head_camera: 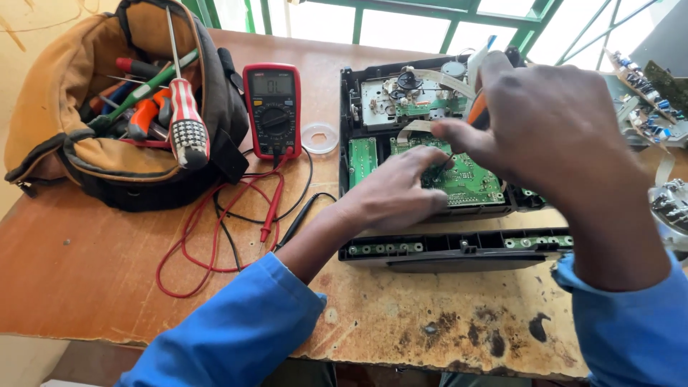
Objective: Unscrewing and removing parts from the front panel and internal section of a stereo unit.
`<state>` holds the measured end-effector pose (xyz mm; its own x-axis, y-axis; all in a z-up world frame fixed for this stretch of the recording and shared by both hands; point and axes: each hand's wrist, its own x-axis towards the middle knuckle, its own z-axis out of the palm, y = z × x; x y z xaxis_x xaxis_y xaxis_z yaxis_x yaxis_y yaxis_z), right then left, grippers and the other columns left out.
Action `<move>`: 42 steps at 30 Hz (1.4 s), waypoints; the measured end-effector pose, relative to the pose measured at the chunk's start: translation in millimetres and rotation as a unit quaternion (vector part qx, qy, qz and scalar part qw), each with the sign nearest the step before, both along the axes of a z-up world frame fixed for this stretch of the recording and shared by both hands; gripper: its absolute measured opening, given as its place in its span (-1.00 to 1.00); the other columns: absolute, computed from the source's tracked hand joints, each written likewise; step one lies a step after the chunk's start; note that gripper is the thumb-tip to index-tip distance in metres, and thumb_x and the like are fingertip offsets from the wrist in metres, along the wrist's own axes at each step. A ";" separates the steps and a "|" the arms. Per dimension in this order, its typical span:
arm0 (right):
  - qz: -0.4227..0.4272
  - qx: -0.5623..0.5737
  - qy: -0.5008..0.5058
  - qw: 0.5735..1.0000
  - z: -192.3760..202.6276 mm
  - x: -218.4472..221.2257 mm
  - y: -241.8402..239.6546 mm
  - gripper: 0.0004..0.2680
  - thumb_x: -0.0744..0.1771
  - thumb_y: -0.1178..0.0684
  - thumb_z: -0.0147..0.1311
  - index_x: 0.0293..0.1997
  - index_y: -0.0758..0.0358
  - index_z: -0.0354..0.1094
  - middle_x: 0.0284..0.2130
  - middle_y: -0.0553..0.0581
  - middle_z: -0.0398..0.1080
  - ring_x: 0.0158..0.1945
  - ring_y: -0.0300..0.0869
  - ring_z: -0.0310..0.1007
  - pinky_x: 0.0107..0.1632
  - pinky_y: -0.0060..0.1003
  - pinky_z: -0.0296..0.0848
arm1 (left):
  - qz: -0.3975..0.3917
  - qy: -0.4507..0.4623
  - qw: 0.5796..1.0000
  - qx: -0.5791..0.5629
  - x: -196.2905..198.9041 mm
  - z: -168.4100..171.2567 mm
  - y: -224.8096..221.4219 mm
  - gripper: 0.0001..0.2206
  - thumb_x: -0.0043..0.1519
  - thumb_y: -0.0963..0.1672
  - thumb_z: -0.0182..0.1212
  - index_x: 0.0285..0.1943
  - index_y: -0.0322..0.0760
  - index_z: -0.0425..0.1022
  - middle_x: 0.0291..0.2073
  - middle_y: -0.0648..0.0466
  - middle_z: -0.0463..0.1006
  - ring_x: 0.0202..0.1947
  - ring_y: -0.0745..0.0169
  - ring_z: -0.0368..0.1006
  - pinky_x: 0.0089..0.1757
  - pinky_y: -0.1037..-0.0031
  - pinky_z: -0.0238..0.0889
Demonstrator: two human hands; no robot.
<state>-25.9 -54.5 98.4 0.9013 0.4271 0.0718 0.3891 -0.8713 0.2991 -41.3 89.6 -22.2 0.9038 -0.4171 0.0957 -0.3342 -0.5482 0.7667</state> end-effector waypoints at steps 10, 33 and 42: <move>0.109 0.102 0.060 0.987 4.4 4.9 -2.7 -0.82 0.30 -0.08 0.09 -0.08 0.08 0.34 -0.32 0.04 0.56 -0.26 0.04 0.52 -0.12 0.00 0.36 | 0.116 -0.189 0.974 -0.037 18.2 -28.1 -12.5 -0.92 0.08 -0.26 0.16 -0.32 -0.28 0.53 -0.21 0.02 0.57 -0.19 -0.08 0.52 -0.12 0.17 0.33; 0.072 0.066 -0.031 0.995 4.8 5.8 -11.5 -0.76 0.40 -0.27 0.09 -0.06 0.02 0.41 -0.49 0.16 0.58 -0.44 0.10 0.58 -0.27 -0.02 0.47 | 0.071 -0.100 0.981 0.151 38.5 13.7 -16.9 -0.79 0.11 -0.27 0.10 -0.59 -0.18 0.39 -0.54 0.12 0.42 -0.51 0.24 0.32 -0.42 0.38 0.30; 0.086 0.036 -0.092 0.991 -13.5 10.7 -11.0 -0.45 0.35 -0.65 0.07 0.00 0.11 0.42 -0.48 0.06 0.58 -0.42 0.15 0.61 -0.36 0.04 0.47 | 0.099 -0.145 0.983 0.060 36.1 -4.8 -9.7 -0.85 0.04 -0.24 0.12 -0.44 -0.06 0.52 -0.46 0.20 0.64 -0.44 0.12 0.54 -0.40 0.21 0.38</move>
<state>-15.2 -65.5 84.9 0.7849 0.5605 0.2642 0.4776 -0.8189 0.3183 -5.2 79.9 -27.0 0.9106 -0.2589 0.3222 -0.4061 -0.7053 0.5810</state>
